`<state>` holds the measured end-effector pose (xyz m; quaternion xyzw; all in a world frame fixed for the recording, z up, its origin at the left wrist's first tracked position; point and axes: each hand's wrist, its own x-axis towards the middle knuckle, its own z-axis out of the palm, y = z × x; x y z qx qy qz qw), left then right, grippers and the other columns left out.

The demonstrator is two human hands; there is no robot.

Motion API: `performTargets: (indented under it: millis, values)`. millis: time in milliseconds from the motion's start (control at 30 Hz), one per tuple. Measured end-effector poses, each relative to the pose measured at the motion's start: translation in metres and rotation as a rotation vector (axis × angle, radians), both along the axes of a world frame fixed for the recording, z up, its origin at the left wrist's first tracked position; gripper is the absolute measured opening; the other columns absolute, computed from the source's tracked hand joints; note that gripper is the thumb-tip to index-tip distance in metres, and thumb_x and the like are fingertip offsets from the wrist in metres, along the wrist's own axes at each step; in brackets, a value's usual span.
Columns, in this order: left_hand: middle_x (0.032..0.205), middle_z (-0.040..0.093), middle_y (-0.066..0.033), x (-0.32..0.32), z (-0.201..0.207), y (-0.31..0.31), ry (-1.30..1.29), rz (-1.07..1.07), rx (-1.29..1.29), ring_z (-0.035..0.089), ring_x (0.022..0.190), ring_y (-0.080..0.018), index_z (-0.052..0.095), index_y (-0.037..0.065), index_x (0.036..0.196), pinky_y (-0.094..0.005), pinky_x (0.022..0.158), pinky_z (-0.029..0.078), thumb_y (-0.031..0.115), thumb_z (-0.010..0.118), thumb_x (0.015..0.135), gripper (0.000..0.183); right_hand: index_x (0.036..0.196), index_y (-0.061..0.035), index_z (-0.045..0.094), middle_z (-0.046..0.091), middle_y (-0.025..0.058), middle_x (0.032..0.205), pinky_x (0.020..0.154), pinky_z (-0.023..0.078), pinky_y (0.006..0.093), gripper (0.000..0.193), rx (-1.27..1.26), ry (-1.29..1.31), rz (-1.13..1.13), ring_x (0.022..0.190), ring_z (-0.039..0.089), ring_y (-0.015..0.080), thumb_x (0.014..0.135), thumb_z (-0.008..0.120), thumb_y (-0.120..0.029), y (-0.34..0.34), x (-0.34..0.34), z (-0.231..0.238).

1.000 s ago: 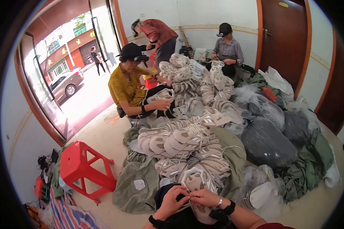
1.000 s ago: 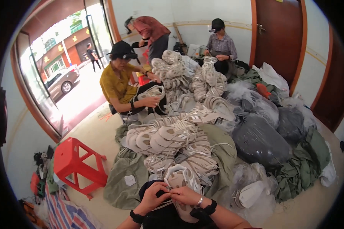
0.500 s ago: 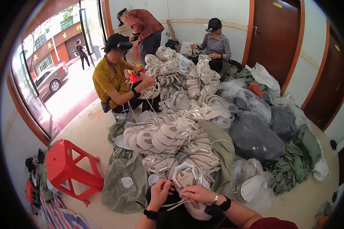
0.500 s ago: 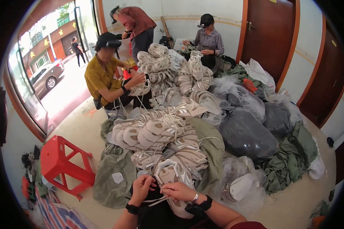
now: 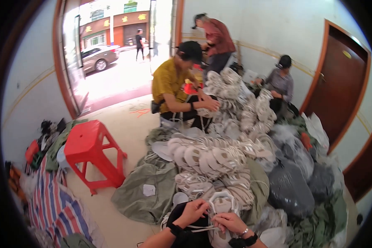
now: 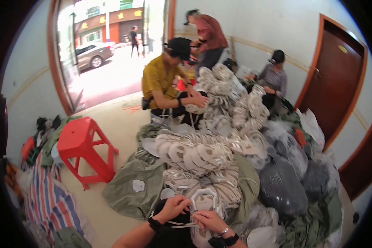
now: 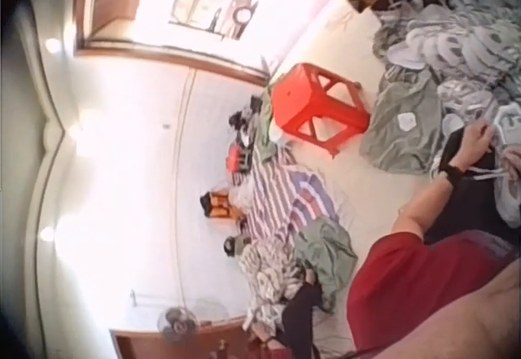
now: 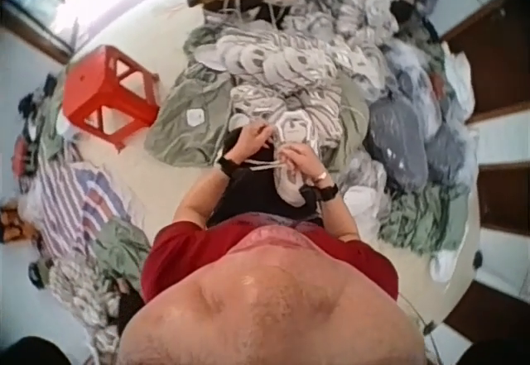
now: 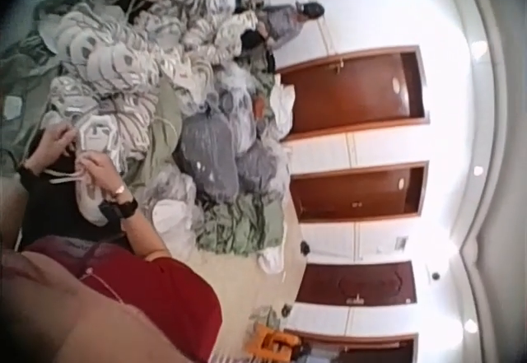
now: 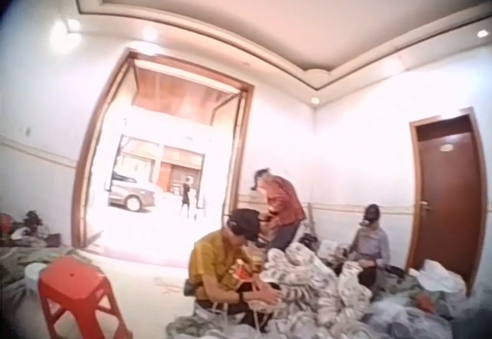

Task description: Inserting and arranging laces into new athletic shoes.

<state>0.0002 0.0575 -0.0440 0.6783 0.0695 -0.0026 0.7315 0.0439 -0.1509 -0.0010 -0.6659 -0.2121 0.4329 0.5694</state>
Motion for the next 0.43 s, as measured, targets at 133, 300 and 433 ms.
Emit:
performTargets:
  millis: [133, 300, 433]
  values:
    - [0.084, 0.064, -0.0017, 0.000, -0.005, -0.002, 0.016, -0.019, 0.001, 0.062, 0.074, -0.0072, 0.063, 0.003, 0.099, -0.0227, 0.059, 0.054, 0.022, 0.056, 0.096, 0.020, 0.106, -0.0007, 0.066, 0.065, 0.0019, 0.080, 0.048, 0.047, 0.0201, 0.024, -0.044, 0.032, -0.027, 0.056, 0.054, 0.0046, 0.098, 0.053, -0.019, 0.002, 0.002, 0.000]
    - [0.075, 0.064, -0.0032, 0.004, -0.011, -0.005, -0.104, -0.009, 0.014, 0.061, 0.064, -0.0078, 0.064, 0.002, 0.095, -0.0237, 0.055, 0.050, 0.024, 0.056, 0.095, 0.024, 0.105, 0.0011, 0.066, 0.065, 0.0033, 0.079, 0.047, 0.047, 0.0201, 0.023, -0.077, -0.001, -0.037, 0.056, 0.054, 0.0054, 0.096, 0.054, -0.017, 0.002, 0.009, -0.011]
    - [0.073, 0.065, -0.0048, 0.007, -0.012, -0.002, -0.186, -0.022, 0.132, 0.061, 0.057, -0.0149, 0.064, 0.003, 0.093, -0.0297, 0.058, 0.052, 0.026, 0.055, 0.095, 0.025, 0.106, 0.0001, 0.067, 0.066, 0.0035, 0.079, 0.047, 0.047, 0.0204, 0.024, -0.152, 0.020, -0.087, 0.054, 0.054, 0.0058, 0.097, 0.053, -0.017, 0.006, 0.009, -0.001]
